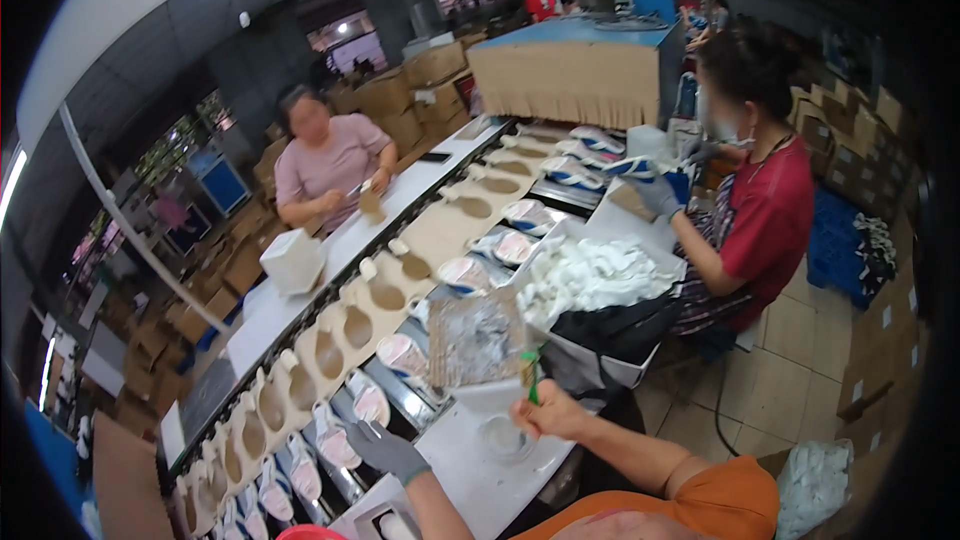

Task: The recorder uses a brush to apply a liquid substance, likely adhesive or primer, to the underside of shoe soles on a manufacturing assembly line.

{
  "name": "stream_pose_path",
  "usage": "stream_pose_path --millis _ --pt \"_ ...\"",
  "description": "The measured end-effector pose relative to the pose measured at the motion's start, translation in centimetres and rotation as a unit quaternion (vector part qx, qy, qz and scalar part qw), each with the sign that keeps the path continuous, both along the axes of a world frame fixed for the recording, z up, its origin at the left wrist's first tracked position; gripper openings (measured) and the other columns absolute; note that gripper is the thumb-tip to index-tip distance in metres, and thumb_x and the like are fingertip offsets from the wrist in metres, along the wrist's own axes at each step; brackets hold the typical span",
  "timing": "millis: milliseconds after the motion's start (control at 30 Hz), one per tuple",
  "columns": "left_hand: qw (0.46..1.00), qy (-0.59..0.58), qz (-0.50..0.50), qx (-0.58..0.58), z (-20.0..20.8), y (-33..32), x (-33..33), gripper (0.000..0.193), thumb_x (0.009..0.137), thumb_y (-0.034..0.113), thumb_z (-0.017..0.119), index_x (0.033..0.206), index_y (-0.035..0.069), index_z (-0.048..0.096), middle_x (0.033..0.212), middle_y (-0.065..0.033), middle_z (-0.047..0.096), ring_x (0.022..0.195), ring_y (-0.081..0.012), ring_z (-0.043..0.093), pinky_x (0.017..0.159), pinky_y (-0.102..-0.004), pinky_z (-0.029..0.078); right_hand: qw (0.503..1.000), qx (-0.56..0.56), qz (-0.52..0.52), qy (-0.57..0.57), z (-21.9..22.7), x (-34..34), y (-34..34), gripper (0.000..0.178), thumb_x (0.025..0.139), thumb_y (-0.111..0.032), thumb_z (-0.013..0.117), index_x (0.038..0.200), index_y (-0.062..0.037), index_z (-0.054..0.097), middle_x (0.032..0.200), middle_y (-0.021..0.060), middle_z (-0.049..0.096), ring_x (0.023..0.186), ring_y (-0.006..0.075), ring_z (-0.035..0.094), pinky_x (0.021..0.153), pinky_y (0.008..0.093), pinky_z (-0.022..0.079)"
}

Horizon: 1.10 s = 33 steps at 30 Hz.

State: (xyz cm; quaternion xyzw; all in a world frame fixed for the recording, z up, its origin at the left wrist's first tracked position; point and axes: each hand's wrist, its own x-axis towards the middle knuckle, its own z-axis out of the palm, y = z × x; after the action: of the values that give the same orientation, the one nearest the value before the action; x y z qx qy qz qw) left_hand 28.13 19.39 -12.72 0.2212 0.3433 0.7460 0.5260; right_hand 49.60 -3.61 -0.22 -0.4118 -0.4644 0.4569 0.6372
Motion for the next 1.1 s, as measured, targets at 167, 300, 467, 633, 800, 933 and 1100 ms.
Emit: stream_pose_path --millis 167,300,467,633,800,933,1100 --pt "0.983 0.053 -0.121 0.131 8.1 -11.5 4.0 0.047 0.104 0.021 0.041 0.143 -0.004 0.04 0.133 -0.0189 0.052 0.125 -0.0271 0.05 0.111 -0.0427 0.038 0.998 -0.012 0.059 0.007 1.0 -2.1 -0.5 0.026 0.098 -0.02 0.067 0.08 -0.0005 0.068 0.07 0.0005 0.062 0.066 0.0076 0.056 0.065 0.0248 0.045" --pt "0.971 0.087 -0.168 0.15 9.7 -15.3 4.2 0.042 0.101 0.016 0.043 0.136 -0.007 0.046 0.12 -0.0186 0.06 0.112 -0.0256 0.058 0.102 -0.0413 0.046 0.997 -0.025 0.069 0.019 0.8 -3.4 -0.9 0.023 0.098 -0.022 0.067 0.083 -0.0039 0.066 0.071 -0.0024 0.059 0.07 0.0054 0.051 0.065 0.0237 0.04" --pt "0.966 0.112 -0.18 0.145 9.1 -17.4 3.5 0.038 0.099 0.011 0.043 0.132 -0.008 0.05 0.115 -0.019 0.063 0.108 -0.0254 0.061 0.101 -0.0398 0.048 0.998 -0.042 0.049 0.022 -0.5 -3.6 -1.1 0.032 0.1 -0.024 0.064 0.072 -0.0082 0.06 0.067 -0.0064 0.051 0.061 0.0048 0.039 0.056 0.0249 0.03" --pt "0.957 0.134 -0.184 0.178 9.8 -17.6 2.5 0.048 0.099 0.023 0.046 0.136 -0.006 0.048 0.119 -0.0192 0.061 0.113 -0.0269 0.059 0.103 -0.0424 0.045 0.994 -0.05 0.049 0.082 -0.2 -3.4 -1.4 0.025 0.098 -0.017 0.065 0.077 -0.0038 0.065 0.071 -0.0011 0.06 0.064 0.0062 0.051 0.061 0.0242 0.04" --pt "0.904 0.077 -0.196 0.373 16.7 -15.5 1.1 0.087 0.095 0.065 0.046 0.153 0.003 0.027 0.127 -0.0176 0.062 0.12 -0.0302 0.056 0.104 -0.0436 0.041 0.997 -0.064 0.026 0.042 0.7 -3.6 -1.6 0.01 0.094 -0.009 0.067 0.091 -0.0002 0.07 0.083 0.0051 0.07 0.081 0.0108 0.063 0.071 0.027 0.046" --pt "0.801 -0.086 -0.249 0.538 24.8 -16.6 0.2 0.093 0.093 0.071 0.044 0.155 0.006 0.023 0.11 -0.0123 0.063 0.103 -0.0283 0.059 0.095 -0.0431 0.044 0.993 -0.084 -0.032 0.076 0.6 -3.9 -1.7 0.011 0.092 -0.01 0.067 0.083 -0.004 0.063 0.07 0.0016 0.062 0.054 0.0042 0.044 0.048 0.0204 0.03" --pt "0.623 -0.192 -0.446 0.613 30.2 -19.3 2.8 0.084 0.094 0.065 0.046 0.15 0.005 0.029 0.111 -0.0118 0.063 0.105 -0.0272 0.058 0.096 -0.0423 0.044 0.991 -0.025 -0.067 0.111 -0.4 -3.0 -1.6 0.034 0.101 -0.015 0.058 0.069 -0.0085 0.049 0.058 -0.0038 0.044 0.048 0.0047 0.035 0.046 0.0231 0.025"
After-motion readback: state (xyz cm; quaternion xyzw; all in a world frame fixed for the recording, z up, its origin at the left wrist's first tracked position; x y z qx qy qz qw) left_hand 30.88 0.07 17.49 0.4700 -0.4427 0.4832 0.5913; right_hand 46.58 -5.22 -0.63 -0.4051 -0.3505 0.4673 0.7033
